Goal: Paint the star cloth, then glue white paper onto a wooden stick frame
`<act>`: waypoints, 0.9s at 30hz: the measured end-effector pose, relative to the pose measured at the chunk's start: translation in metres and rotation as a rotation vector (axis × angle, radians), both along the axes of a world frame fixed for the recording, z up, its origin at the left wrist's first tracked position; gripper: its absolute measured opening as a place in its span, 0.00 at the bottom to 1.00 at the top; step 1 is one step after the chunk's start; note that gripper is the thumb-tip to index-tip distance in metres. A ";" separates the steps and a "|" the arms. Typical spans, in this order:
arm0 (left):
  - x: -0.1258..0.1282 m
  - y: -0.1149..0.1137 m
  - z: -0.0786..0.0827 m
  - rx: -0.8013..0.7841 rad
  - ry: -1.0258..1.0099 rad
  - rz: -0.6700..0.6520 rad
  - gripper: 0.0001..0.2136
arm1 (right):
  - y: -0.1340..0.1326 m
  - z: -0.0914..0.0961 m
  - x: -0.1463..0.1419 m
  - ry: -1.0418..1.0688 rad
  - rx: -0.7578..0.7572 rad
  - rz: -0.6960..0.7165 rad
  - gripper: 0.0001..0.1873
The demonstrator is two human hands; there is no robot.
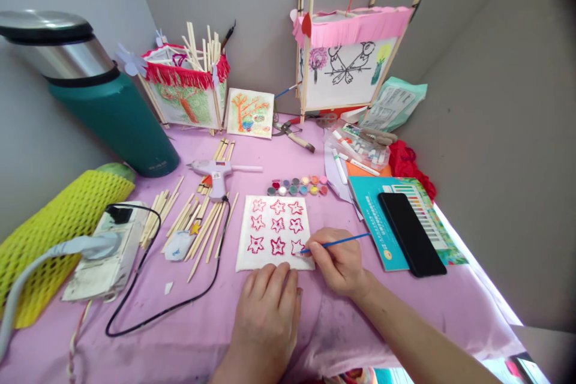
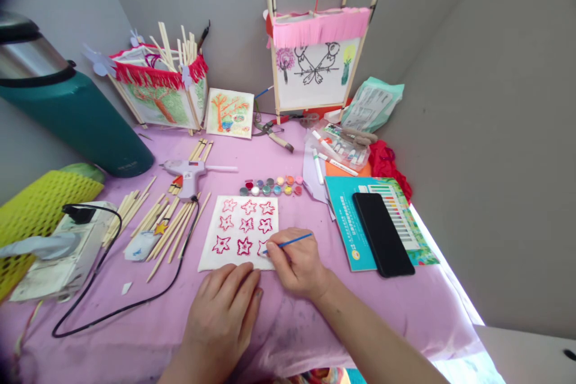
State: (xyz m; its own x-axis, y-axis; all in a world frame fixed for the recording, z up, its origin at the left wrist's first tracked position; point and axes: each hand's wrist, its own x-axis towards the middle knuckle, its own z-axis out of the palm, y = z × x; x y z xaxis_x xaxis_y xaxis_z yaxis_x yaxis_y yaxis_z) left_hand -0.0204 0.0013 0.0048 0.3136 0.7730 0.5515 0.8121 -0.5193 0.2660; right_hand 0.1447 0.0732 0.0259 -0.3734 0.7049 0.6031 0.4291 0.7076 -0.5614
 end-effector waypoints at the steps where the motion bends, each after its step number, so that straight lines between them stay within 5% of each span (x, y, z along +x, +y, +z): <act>1: 0.000 0.000 0.000 -0.002 0.003 0.000 0.09 | 0.000 0.000 0.000 0.003 0.000 0.002 0.08; 27: 0.000 0.001 0.002 -0.009 0.003 0.000 0.09 | 0.001 -0.001 0.001 0.014 -0.011 -0.046 0.09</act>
State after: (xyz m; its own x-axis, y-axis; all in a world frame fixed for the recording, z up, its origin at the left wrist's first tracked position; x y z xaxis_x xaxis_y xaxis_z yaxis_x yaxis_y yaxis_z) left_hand -0.0199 0.0018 0.0068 0.3152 0.7779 0.5437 0.8129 -0.5169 0.2682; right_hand 0.1462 0.0745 0.0252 -0.3320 0.7277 0.6001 0.4533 0.6810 -0.5751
